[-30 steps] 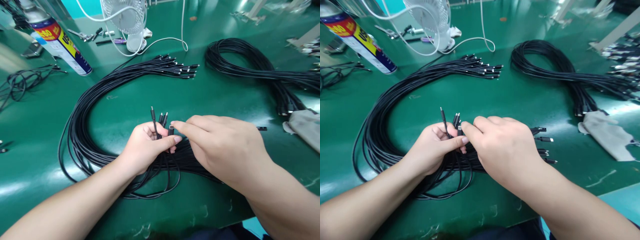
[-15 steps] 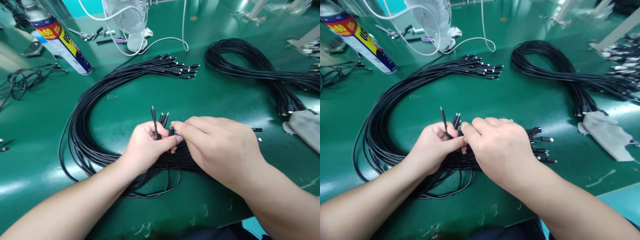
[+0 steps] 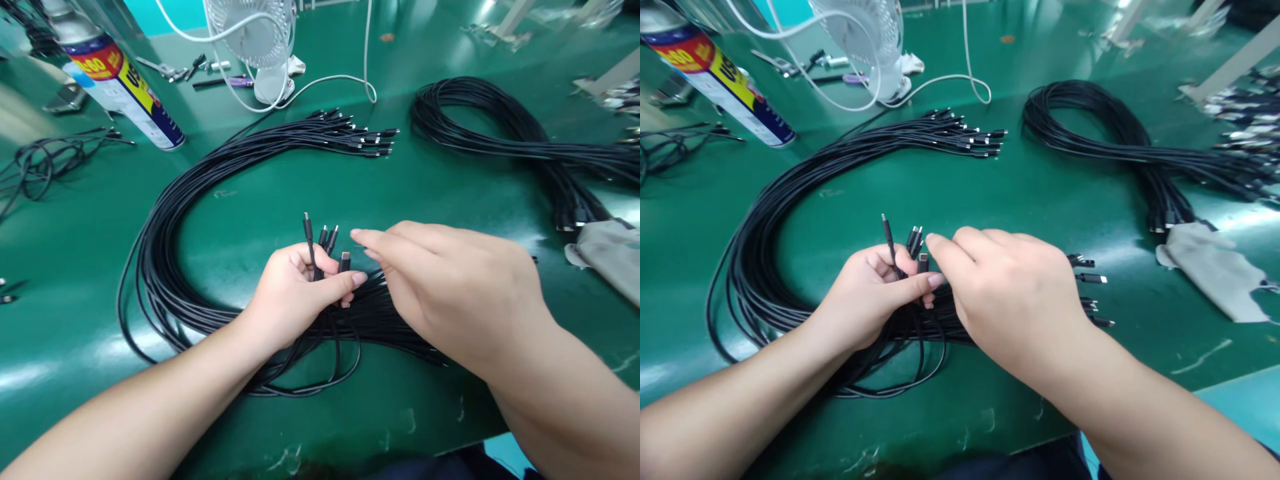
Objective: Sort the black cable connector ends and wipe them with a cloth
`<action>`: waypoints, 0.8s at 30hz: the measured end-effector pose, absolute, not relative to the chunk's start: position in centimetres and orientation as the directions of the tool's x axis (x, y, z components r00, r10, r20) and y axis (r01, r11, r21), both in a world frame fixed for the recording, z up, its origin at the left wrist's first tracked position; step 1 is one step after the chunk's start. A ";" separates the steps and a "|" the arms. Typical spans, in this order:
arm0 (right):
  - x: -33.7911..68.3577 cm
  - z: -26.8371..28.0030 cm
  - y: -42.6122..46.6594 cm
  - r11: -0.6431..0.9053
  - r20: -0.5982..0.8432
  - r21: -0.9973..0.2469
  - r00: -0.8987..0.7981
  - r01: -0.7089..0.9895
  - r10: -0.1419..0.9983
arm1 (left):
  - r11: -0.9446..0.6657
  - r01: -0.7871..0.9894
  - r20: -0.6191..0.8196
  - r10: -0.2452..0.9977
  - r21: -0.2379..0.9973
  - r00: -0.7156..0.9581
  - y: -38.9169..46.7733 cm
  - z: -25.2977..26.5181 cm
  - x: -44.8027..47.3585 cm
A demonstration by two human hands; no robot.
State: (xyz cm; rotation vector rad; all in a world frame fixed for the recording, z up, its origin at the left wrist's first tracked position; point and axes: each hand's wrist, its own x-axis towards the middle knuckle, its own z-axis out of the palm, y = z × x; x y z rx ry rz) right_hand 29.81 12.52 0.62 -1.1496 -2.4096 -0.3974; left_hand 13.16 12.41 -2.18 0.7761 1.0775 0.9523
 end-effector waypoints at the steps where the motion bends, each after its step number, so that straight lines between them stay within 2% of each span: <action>1: 29.9 0.6 12.6 0.607 0.503 0.059 -0.549 0.793 0.668 | 0.399 -0.248 -0.365 0.915 0.883 0.172 12.4 -2.2 13.2; 6: 30.2 0.4 12.9 0.606 0.439 -0.050 -0.528 0.794 0.727 | 0.387 -0.239 -0.350 0.919 0.891 0.182 12.4 -2.3 13.0; 11: 30.4 0.5 13.3 0.498 0.223 -0.375 -0.445 0.782 0.867 | 0.405 -0.274 -0.371 0.913 0.872 0.169 12.6 -2.2 12.9; 15: 30.7 0.4 14.0 0.408 0.101 -0.570 -0.432 0.713 0.896 | 0.435 -0.277 -0.396 0.899 0.857 0.189 12.8 -2.2 12.7; 19: 30.7 0.1 14.4 0.356 0.012 -0.637 -0.453 0.684 0.892 | 0.441 -0.285 -0.379 0.892 0.851 0.247 12.8 -2.3 12.5; 24: 30.6 0.1 14.6 0.341 -0.020 -0.612 -0.444 0.714 0.896 | 0.433 -0.331 -0.363 0.897 0.839 0.252 12.8 -2.3 12.5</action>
